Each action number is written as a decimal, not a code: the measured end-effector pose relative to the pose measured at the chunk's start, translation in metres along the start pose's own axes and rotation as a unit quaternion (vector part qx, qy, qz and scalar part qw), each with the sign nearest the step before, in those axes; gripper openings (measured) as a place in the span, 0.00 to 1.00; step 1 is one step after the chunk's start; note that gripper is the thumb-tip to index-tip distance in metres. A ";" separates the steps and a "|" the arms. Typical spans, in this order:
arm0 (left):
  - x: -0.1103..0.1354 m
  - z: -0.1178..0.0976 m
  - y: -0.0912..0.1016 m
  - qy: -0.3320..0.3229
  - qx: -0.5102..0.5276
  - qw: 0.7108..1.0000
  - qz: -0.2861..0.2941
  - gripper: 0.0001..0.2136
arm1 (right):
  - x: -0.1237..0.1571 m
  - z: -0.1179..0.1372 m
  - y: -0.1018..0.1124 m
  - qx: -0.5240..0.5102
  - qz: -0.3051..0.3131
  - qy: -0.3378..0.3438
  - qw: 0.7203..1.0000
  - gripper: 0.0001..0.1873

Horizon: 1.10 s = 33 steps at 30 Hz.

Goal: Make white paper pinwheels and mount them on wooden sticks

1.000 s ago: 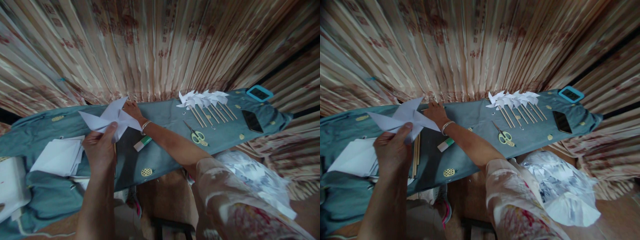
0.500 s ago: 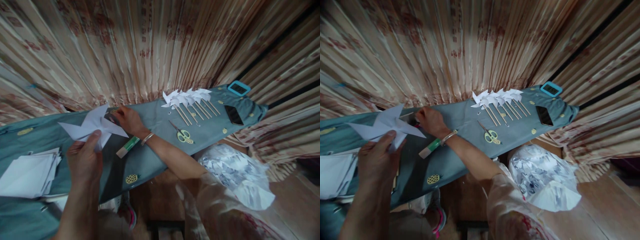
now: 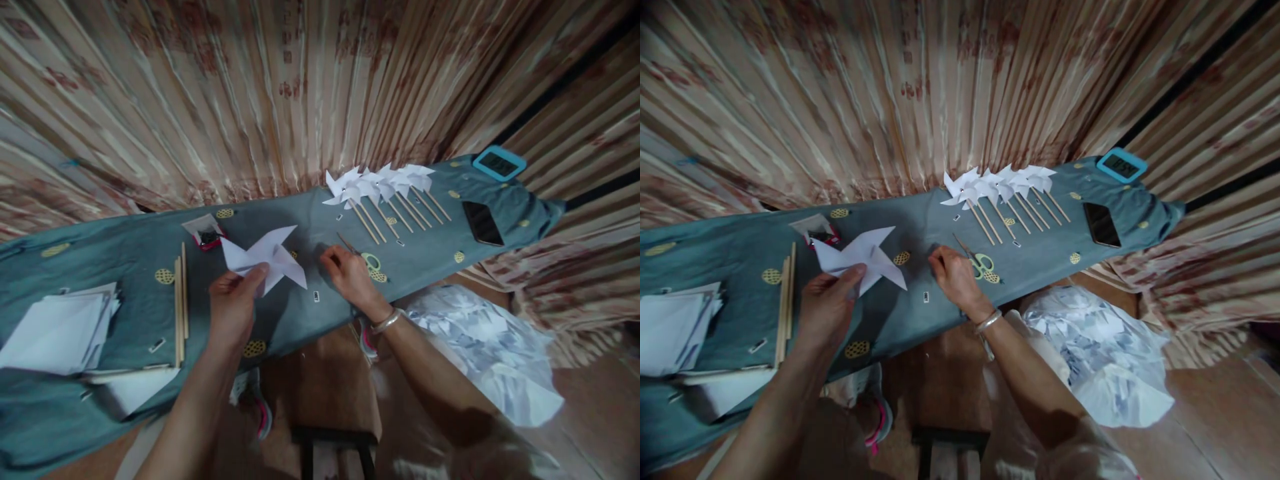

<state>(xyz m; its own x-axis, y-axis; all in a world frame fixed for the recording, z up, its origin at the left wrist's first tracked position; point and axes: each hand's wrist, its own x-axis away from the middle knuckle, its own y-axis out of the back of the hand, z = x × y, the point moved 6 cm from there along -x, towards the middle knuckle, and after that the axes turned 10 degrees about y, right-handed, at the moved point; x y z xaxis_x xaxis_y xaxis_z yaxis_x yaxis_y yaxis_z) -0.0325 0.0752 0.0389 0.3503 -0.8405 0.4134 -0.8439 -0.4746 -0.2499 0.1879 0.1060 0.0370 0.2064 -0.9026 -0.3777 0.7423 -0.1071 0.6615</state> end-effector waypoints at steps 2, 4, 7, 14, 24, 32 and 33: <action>0.002 0.005 -0.006 0.002 -0.018 1.000 0.007 0.07 | 0.006 -0.002 0.001 0.055 0.024 0.037 0.998 0.08; 0.004 0.009 -0.012 0.000 -0.035 0.999 0.011 0.07 | 0.009 -0.005 -0.003 0.101 0.053 0.069 0.991 0.09; 0.006 0.013 -0.018 0.005 -0.054 0.998 0.017 0.07 | 0.011 -0.006 -0.014 0.163 0.096 0.110 0.976 0.11; 0.005 0.017 -0.018 -0.005 -0.083 0.996 0.035 0.06 | 0.019 -0.004 -0.026 0.183 0.129 0.148 0.963 0.12; 0.010 0.038 -0.022 0.023 -0.086 0.991 0.105 0.04 | 0.021 -0.009 -0.011 0.087 0.070 0.134 0.985 0.10; 0.012 0.044 -0.018 0.022 -0.059 0.990 0.128 0.06 | 0.023 -0.011 -0.004 0.084 0.074 0.138 0.984 0.06; 0.012 0.044 -0.017 0.020 -0.058 0.990 0.129 0.06 | 0.025 -0.012 -0.004 0.090 0.076 0.143 0.983 0.06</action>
<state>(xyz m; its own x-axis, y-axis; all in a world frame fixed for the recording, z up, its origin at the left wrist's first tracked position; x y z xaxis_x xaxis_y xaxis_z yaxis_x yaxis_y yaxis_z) 0.0045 0.0613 0.0094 0.1017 -0.9179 0.3835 -0.9450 -0.2097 -0.2511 0.1979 0.0888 0.0174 0.4954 -0.7631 -0.4151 0.5695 -0.0755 0.8185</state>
